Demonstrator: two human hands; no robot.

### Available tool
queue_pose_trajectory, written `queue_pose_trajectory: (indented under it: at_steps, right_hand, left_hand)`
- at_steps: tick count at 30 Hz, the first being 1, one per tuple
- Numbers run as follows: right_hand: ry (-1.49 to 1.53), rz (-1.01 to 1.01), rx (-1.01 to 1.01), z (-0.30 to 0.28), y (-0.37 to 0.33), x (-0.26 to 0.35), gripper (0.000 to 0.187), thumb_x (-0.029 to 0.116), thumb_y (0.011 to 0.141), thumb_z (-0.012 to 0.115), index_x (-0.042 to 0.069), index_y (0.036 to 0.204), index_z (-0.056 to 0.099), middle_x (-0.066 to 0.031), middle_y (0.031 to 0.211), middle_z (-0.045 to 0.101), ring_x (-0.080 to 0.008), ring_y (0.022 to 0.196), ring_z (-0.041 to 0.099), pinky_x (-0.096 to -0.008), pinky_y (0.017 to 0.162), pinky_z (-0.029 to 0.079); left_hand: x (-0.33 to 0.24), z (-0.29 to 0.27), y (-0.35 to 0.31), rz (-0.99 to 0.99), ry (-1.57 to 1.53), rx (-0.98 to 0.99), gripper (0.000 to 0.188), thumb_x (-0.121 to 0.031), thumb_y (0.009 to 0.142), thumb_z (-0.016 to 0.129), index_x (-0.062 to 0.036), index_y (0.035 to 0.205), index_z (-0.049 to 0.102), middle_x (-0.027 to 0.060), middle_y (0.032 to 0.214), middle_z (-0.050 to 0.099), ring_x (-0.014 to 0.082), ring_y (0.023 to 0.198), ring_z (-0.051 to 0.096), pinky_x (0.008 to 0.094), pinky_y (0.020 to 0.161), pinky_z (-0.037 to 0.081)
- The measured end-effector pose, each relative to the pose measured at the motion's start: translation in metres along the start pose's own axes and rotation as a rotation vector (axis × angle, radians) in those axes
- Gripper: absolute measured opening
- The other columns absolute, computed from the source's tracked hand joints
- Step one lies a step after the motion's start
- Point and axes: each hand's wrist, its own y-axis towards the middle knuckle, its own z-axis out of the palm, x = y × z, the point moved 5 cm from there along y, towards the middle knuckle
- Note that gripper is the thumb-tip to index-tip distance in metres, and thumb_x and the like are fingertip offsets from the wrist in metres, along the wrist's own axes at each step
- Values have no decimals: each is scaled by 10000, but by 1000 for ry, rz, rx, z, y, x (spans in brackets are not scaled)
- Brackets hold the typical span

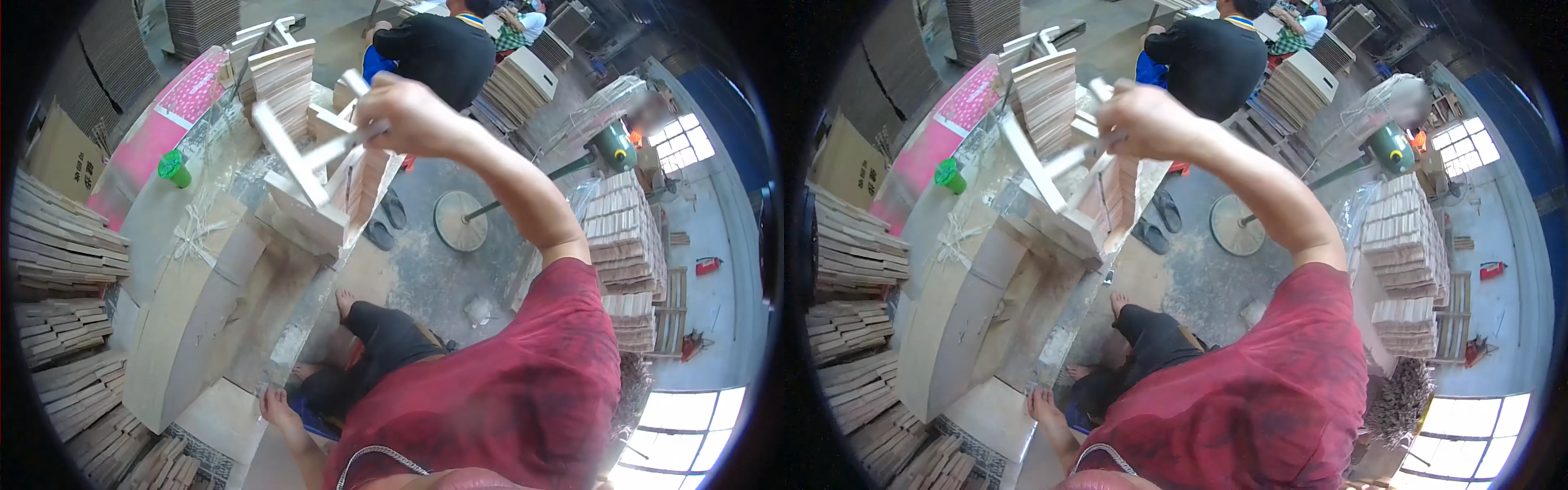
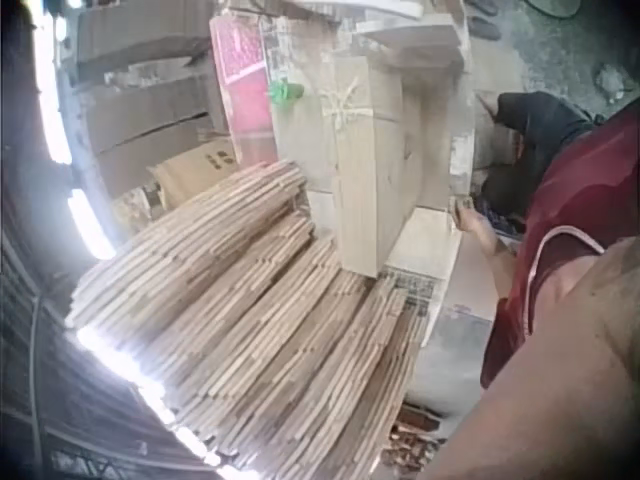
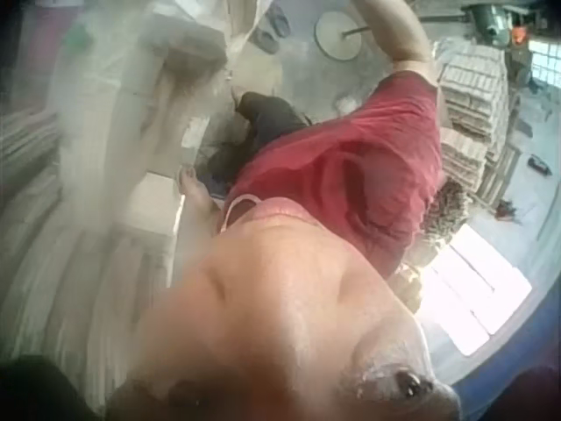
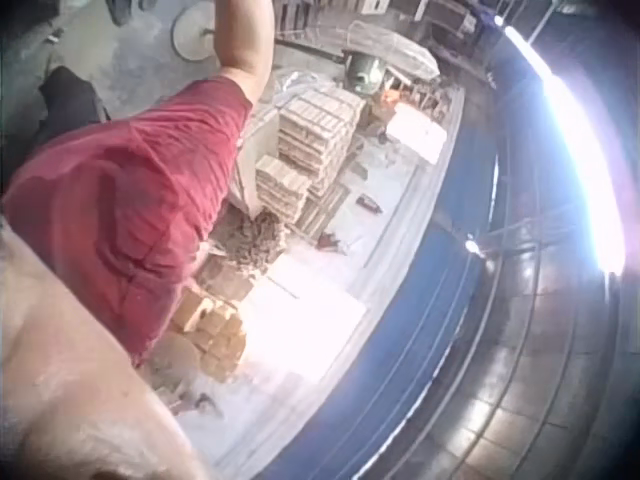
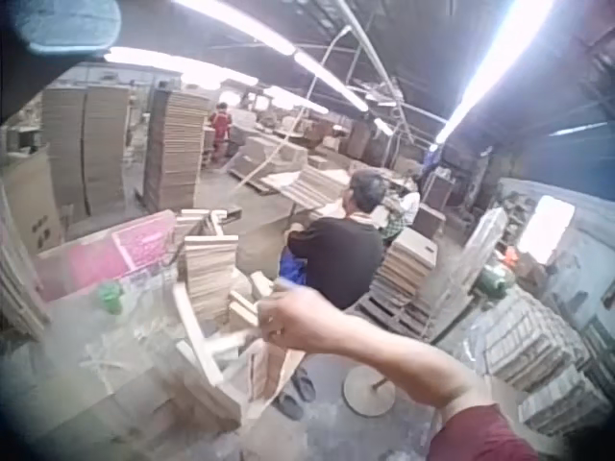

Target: Assembling wooden cross-shaped frame components in a furniture manufacturing workshop.

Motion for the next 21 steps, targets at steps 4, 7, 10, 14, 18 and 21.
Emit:
queue_pose_trajectory:
  at_steps: [4, 7, 10, 14, 18, 21]
  right_hand:
    - [220, 151, -260, -39, -55, 44, 322, 200, 711, 890, 37, 876, 667, -112, 953, 662, -272, 972, 628, -366, 861, 507]
    - [895, 340, -192, 23, -91, 96, 424, 199, 759, 871, -17, 1084, 704, -102, 1126, 693, -202, 1085, 648, -393, 933, 505]
    - [870, -262, -25, 80, -111, 140, 573, 299, 734, 894, 18, 1186, 681, -75, 1053, 726, -232, 1013, 699, -409, 984, 499]
    - [1246, -153, 348, 207, -132, 205, 344, 137, 826, 835, 16, 1105, 674, -52, 1016, 715, -139, 936, 670, -312, 854, 517]
    - [1540, -63, 512, 288, -159, 233, 261, 175, 888, 769, 44, 1090, 666, -40, 979, 707, -122, 863, 657, -278, 742, 506]
    - [1691, 82, 267, 297, -172, 225, 276, 228, 957, 668, -9, 1093, 628, -87, 859, 664, -181, 787, 637, -319, 725, 512]
  left_hand:
    - [14, 31, 20, 151, -38, 83, 277, 27, 889, 655, 27, 1161, 602, 115, 1025, 637, 220, 934, 628, 330, 807, 540]
    - [28, 35, -12, 230, -56, 135, 200, 26, 871, 706, 32, 1065, 656, 102, 948, 671, 175, 798, 650, 285, 703, 564]
    - [10, 46, -16, 341, -39, 169, 152, 19, 872, 722, 36, 1017, 679, 82, 866, 690, 144, 700, 651, 278, 653, 566]
    - [25, -29, -100, 594, 16, -39, 117, 29, 883, 714, 36, 998, 689, 58, 780, 689, 106, 644, 639, 251, 638, 549]
    - [5, -88, -229, 882, 452, -629, 67, -48, 883, 739, 1, 924, 722, 73, 854, 724, 153, 806, 671, 308, 780, 544]
    - [-22, -141, -277, 1012, 804, -960, 123, -178, 876, 742, -71, 936, 742, 128, 890, 727, 314, 808, 694, 379, 736, 537]
